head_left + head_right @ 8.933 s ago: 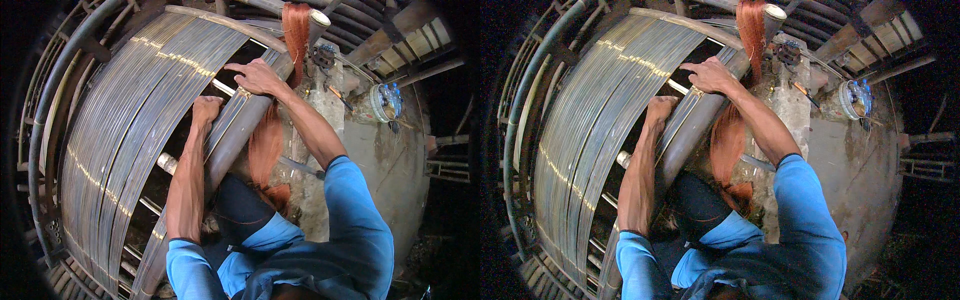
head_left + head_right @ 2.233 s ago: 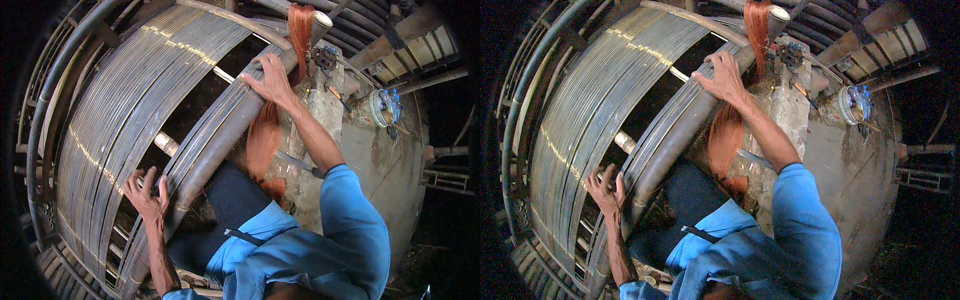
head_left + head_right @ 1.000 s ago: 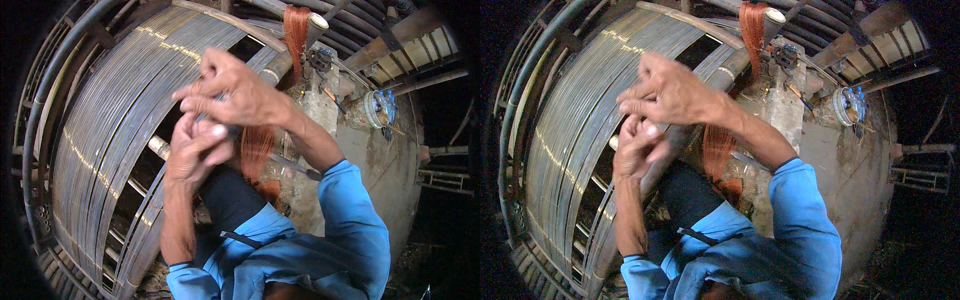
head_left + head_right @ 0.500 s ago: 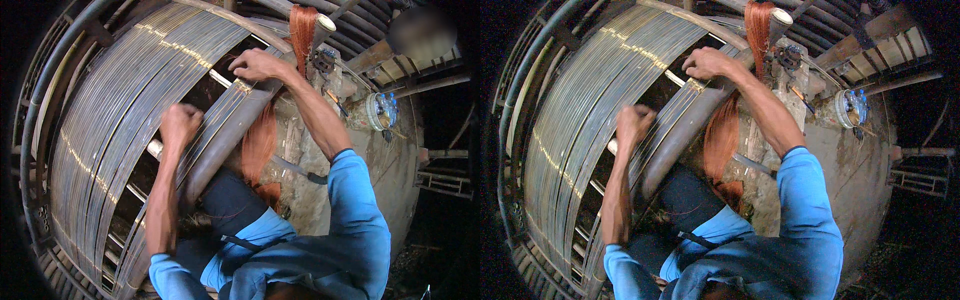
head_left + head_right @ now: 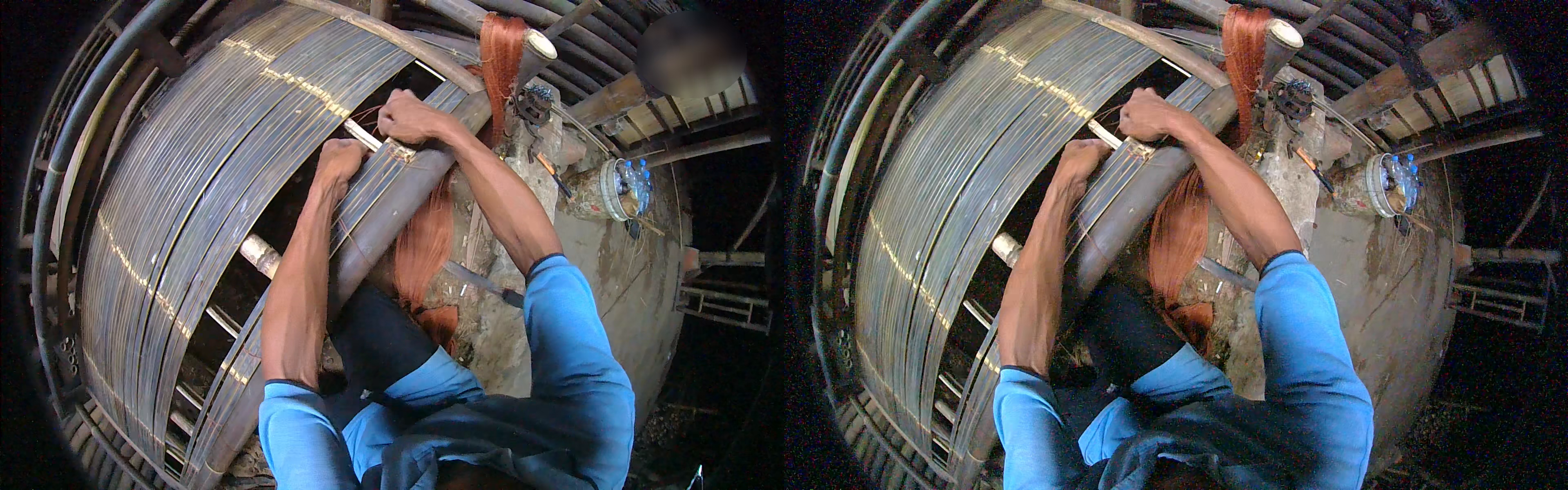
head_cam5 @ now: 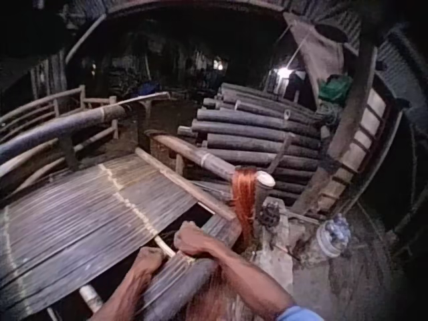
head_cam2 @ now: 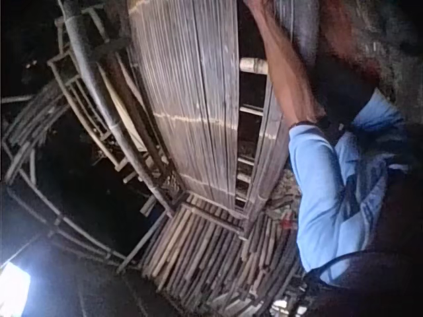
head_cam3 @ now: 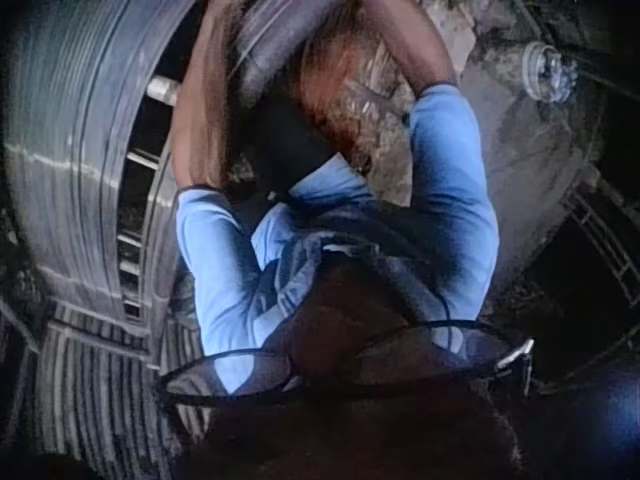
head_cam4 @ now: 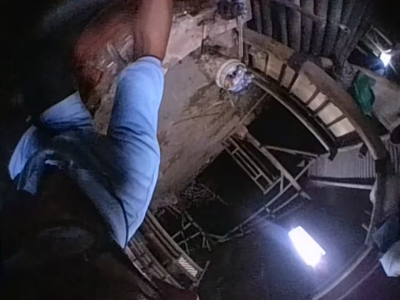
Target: The person constructs a piece of bamboo furniture by hand. They use a long cord to lash bamboo poles together, threading the cord through gaps and pulling it tight to secure the structure.
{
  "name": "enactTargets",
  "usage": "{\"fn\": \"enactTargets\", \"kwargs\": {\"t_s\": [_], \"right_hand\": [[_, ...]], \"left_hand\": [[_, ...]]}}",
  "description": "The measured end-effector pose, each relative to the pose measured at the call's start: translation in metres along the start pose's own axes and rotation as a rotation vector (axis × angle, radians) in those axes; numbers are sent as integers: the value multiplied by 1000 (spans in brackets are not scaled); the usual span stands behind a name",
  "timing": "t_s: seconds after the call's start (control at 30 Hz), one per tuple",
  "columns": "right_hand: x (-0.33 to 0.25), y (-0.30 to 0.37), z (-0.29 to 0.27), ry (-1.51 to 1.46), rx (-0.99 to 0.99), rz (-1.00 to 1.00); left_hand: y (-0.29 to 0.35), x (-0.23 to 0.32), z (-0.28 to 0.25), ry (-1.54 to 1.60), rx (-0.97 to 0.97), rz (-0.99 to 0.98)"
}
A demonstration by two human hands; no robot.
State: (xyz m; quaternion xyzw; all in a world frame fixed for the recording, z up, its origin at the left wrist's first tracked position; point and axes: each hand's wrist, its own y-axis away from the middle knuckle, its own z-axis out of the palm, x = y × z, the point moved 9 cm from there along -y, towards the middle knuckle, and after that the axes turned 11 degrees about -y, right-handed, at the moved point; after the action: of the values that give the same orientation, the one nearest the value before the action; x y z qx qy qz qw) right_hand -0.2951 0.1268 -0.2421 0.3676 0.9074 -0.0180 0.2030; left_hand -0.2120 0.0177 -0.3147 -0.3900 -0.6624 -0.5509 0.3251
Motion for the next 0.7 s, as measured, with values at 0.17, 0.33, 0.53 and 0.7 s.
{"fn": "enactTargets", "kwargs": {"t_s": [0.17,0.33,0.53,0.7], "right_hand": [[54,116,-70,-738,457,-186],[140,320,-121,-2236,762,-269],[167,595,-222,-2087,1484,-474],[211,839,-260,-1533,1980,-133]], "left_hand": [[54,23,-49,-464,210,261],[106,29,-69,-622,285,325],[116,19,-46,-675,290,202],[108,0,-49,-624,316,102]]}}
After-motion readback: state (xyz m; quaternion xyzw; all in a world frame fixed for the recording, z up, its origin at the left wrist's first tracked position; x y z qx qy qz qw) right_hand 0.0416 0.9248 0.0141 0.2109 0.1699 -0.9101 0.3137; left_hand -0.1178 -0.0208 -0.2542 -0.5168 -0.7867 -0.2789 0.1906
